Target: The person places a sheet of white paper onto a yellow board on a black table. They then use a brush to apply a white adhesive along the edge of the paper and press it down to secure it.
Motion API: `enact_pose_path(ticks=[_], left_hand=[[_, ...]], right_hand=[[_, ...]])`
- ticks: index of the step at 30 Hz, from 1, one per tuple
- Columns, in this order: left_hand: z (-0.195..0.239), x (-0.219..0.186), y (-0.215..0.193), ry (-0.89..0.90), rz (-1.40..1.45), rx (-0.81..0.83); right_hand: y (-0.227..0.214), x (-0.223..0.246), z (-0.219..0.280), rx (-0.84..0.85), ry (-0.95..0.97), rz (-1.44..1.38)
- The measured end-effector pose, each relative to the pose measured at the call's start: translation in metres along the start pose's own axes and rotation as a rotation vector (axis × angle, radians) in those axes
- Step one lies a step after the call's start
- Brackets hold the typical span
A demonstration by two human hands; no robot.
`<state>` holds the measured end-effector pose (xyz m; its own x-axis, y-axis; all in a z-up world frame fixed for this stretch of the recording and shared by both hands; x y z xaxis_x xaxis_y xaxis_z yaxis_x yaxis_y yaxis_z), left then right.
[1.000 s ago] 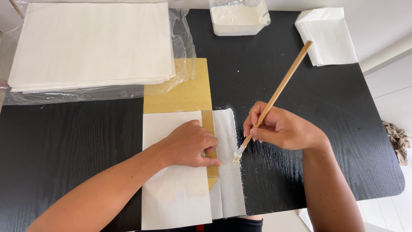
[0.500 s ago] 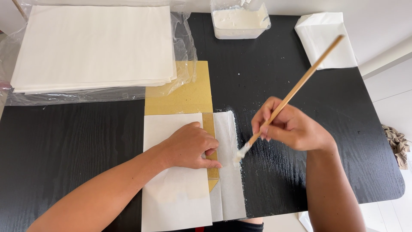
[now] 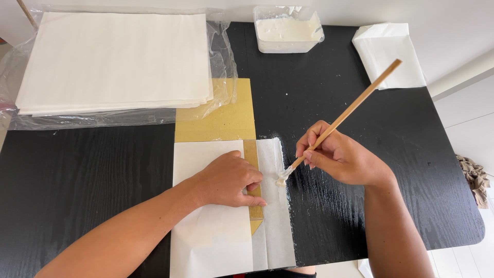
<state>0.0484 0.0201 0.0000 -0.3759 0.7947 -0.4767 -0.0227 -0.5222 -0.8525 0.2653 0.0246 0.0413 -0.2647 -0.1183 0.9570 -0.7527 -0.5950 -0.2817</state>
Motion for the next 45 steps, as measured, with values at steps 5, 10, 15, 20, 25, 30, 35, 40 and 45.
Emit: enact_pose_path(ticks=[5, 10, 15, 20, 25, 30, 35, 40, 45], left_hand=[[0.0, 0.0, 0.002, 0.009, -0.01, -0.002], [0.001, -0.001, -0.001, 0.015, -0.008, -0.007], [0.001, -0.001, -0.001, 0.012, 0.007, -0.008], [0.001, -0.002, -0.002, 0.014, 0.002, -0.009], [0.002, -0.003, -0.002, 0.01, -0.001, -0.003], [0.001, -0.001, 0.003, -0.021, -0.009, -0.003], [0.003, -0.006, 0.001, 0.002, -0.031, -0.014], [0.002, -0.004, 0.009, 0.017, -0.029, -0.062], [0.004, -0.005, 0.008, 0.026, -0.03, -0.102]], right_hand=[[-0.005, -0.005, 0.001, -0.066, -0.012, 0.088], [-0.004, 0.0, -0.001, -0.133, -0.049, 0.149], [-0.006, -0.002, -0.004, -0.241, -0.074, 0.269], [-0.003, 0.003, -0.008, -0.305, -0.091, 0.323], [-0.006, 0.01, -0.002, -0.408, -0.252, 0.342], [-0.008, 0.043, 0.023, -0.495, -0.33, 0.374], [0.029, 0.045, 0.058, -0.55, -0.303, 0.529], [0.068, 0.02, 0.087, -0.591, -0.405, 0.473], [0.08, 0.035, 0.093, -0.696, -0.325, 0.56]])
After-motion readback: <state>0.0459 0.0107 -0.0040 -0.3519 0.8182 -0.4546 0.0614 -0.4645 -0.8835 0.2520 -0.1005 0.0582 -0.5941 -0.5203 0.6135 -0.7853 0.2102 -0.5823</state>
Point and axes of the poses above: each hand's wrist, its own z-axis away from the middle knuckle, its own y-axis out of the palm, x = y × z, the point moved 5 cm from there along -z, towards the middle knuckle, and after that the axes turned 9 degrees about x, right-handed, at the moved point
